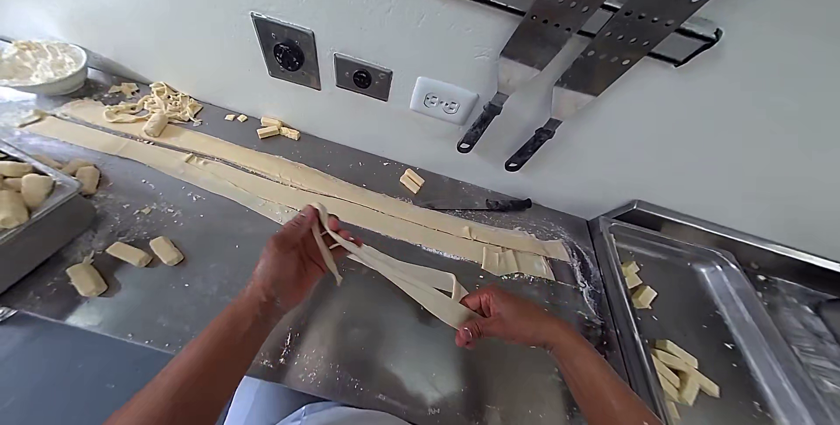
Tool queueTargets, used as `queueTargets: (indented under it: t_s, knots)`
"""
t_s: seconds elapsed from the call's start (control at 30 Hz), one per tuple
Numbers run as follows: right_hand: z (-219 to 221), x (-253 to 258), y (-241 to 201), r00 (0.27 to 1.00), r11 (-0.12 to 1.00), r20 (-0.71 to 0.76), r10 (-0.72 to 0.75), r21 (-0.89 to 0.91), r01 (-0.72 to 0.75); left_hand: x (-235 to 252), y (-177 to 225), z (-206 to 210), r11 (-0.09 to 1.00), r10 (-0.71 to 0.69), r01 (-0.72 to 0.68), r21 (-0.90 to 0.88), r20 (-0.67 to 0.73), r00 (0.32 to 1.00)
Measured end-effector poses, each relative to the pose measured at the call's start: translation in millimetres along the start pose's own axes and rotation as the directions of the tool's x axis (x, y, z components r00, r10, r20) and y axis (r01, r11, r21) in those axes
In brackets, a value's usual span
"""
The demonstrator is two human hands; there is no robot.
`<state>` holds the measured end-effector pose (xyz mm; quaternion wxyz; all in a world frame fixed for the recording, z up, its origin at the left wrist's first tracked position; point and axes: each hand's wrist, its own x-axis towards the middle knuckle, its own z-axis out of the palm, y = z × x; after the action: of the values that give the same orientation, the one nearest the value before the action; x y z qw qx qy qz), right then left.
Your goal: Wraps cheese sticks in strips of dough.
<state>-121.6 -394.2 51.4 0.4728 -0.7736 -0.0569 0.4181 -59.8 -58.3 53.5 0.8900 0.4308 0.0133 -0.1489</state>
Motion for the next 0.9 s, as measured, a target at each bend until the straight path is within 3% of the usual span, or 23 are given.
queueTargets:
  t_s: [0.07,0.13,0.2,0.27,0.33,0.43,0.53,0.63,0.7,0.8,0.87,0.9]
  knots:
    - [-3,2,6,0.999,0.999,0.034,0.039,-0.015,-0.038,5,11,-6,1.000,0.008,-0.008,0.004,-0.221,0.975]
    - [-5,4,9,0.996,0.996,0.046,0.074,-0.056,-0.071,12,13,-13,0.993,0.044,0.006,0.115,-0.430,0.902]
    - [-4,6,7,0.997,0.993,0.031,0.068,-0.098,-0.065,15,2,-21,0.948,0.111,0.042,0.314,-0.451,0.885]
    - [1,11,2,1.000,0.993,0.020,-0.004,-0.119,0.006,11,-18,-23,0.870,0.088,0.057,0.490,-0.268,0.960]
    - [9,19,-4,0.991,0.983,0.012,-0.131,-0.131,0.132,4,-41,-17,0.786,-0.066,0.052,0.616,-0.001,0.998]
    - [12,31,-20,0.958,0.946,0.003,-0.285,-0.158,0.282,2,-62,11,0.639,-0.334,-0.017,0.769,0.297,0.894]
    - [2,31,-38,0.946,0.933,-0.043,-0.322,-0.182,0.310,9,-63,31,0.619,-0.391,-0.057,0.783,0.371,0.842]
    - [-14,21,-54,0.914,0.917,-0.149,-0.377,-0.199,0.346,18,-38,40,0.524,-0.289,-0.212,0.825,0.406,0.867]
    - [-23,14,-62,0.871,0.891,-0.215,-0.442,-0.218,0.398,19,-18,51,0.342,-0.122,-0.450,0.825,0.514,0.849]
    - [-29,7,-76,0.803,0.837,-0.255,-0.539,-0.274,0.474,19,12,69,0.048,0.119,-0.643,0.764,0.635,0.763]
    - [-32,8,-86,0.743,0.775,-0.247,-0.622,-0.329,0.539,16,34,81,-0.019,0.207,-0.689,0.724,0.677,0.706]
    - [-32,10,-92,0.722,0.751,-0.235,-0.651,-0.339,0.566,15,44,86,-0.002,0.248,-0.715,0.699,0.693,0.677]
